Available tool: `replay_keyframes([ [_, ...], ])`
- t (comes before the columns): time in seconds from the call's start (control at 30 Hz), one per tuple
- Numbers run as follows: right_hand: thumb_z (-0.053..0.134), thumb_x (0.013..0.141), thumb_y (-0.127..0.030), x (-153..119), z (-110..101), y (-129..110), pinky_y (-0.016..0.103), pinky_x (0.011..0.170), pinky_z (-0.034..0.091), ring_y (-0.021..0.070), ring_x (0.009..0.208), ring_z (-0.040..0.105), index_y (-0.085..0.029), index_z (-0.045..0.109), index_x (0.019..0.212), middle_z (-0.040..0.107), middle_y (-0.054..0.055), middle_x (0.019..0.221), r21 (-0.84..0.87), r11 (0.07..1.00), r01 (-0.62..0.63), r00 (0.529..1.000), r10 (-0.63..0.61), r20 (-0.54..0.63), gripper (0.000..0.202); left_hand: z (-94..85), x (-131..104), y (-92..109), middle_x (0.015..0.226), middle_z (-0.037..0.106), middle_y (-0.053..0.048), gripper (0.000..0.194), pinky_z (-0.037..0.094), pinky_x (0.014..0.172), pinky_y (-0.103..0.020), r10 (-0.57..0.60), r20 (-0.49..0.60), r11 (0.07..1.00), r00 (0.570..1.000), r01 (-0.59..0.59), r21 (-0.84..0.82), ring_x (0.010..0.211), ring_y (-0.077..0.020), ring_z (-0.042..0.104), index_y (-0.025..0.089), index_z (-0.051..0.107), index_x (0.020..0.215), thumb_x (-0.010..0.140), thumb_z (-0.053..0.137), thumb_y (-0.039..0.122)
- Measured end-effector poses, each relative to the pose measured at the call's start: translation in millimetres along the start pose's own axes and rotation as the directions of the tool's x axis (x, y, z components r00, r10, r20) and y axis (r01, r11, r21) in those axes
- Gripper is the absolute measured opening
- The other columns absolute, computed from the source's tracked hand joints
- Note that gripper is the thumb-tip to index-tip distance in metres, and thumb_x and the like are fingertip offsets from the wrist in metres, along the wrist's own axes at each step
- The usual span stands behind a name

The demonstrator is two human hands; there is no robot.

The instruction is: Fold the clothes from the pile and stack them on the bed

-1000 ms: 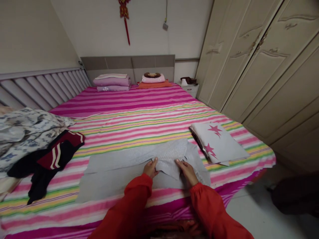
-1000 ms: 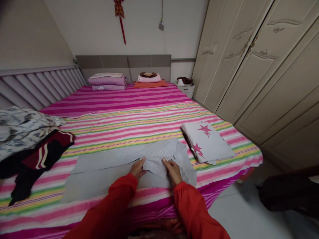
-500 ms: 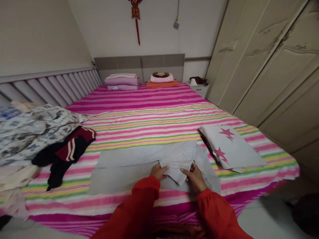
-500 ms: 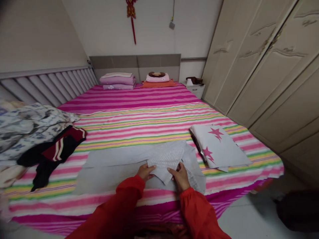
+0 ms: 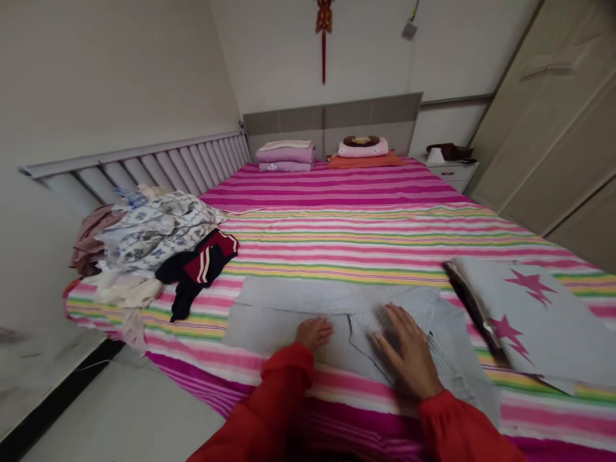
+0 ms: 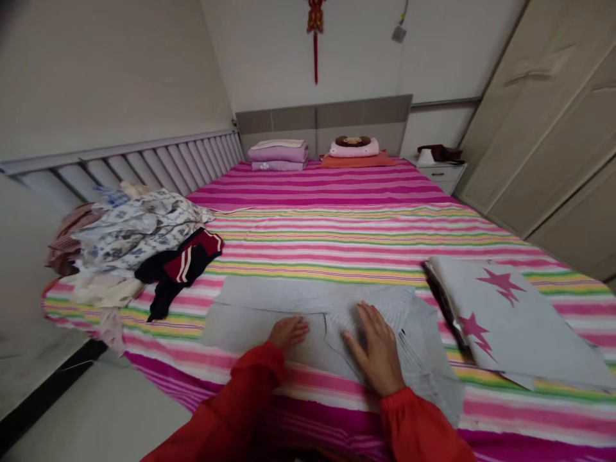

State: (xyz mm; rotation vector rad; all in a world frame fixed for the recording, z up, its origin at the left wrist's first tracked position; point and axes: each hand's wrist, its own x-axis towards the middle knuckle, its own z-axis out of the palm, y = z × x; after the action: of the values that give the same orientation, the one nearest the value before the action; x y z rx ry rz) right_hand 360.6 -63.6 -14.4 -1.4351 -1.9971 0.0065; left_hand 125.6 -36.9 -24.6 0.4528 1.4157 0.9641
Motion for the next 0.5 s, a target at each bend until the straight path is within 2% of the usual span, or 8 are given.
replay_keyframes([
  [0.1, 0.041, 0.090, -0.052, 3, 28, -6, 0.049, 0.105, 0.031, 0.0275, 0.138, 0.030, -0.024, 0.029, 0.146, 0.041, 0.009, 0.147, -0.081, 0.991, 0.104, 0.987, -0.092, 0.131, 0.064, -30.1, 6, 15, 0.090, 0.070, -0.011, 0.018, 0.054, 0.079, -0.029, 0.076, -0.137, 0.985, 0.988, -0.096, -0.146, 0.083, -0.0159, 0.069, 0.015, 0.057, 0.079, 0.084, 0.063, 0.031],
  [0.23, 0.040, 0.091, -0.048, -7, 58, 2, 0.052, 0.107, 0.026, 0.0264, 0.138, 0.031, -0.031, 0.023, 0.148, 0.040, 0.005, 0.148, -0.140, 0.970, 0.198, 0.962, -0.165, 0.218, 0.061, -68.4, 11, 31, 0.079, 0.067, -0.008, 0.015, 0.056, 0.081, -0.032, 0.130, -0.315, 0.945, 0.940, -0.214, -0.248, 0.079, -0.0158, 0.069, 0.016, 0.054, 0.077, 0.083, 0.064, 0.025],
  [0.37, 0.042, 0.091, -0.048, -12, 61, 8, 0.052, 0.108, 0.024, 0.0270, 0.139, 0.028, -0.031, 0.026, 0.147, 0.036, 0.005, 0.150, -0.163, 0.959, 0.232, 0.953, -0.191, 0.233, 0.061, -99.1, 21, 51, 0.068, 0.061, -0.002, 0.013, 0.058, 0.073, -0.030, 0.166, -0.449, 0.926, 0.878, -0.296, -0.236, 0.066, -0.0125, 0.066, 0.015, 0.054, 0.078, 0.084, 0.062, 0.023],
  [0.5, 0.042, 0.092, -0.047, -10, 53, 9, 0.053, 0.107, 0.025, 0.0286, 0.140, 0.026, -0.032, 0.034, 0.144, 0.033, 0.006, 0.151, -0.159, 0.949, 0.272, 0.937, -0.223, 0.269, 0.055, -124.4, 39, 75, 0.066, 0.059, -0.001, 0.016, 0.057, 0.064, -0.028, 0.220, -0.566, 0.935, 0.795, -0.336, -0.109, 0.064, -0.0134, 0.063, 0.014, 0.057, 0.078, 0.080, 0.066, 0.027],
])
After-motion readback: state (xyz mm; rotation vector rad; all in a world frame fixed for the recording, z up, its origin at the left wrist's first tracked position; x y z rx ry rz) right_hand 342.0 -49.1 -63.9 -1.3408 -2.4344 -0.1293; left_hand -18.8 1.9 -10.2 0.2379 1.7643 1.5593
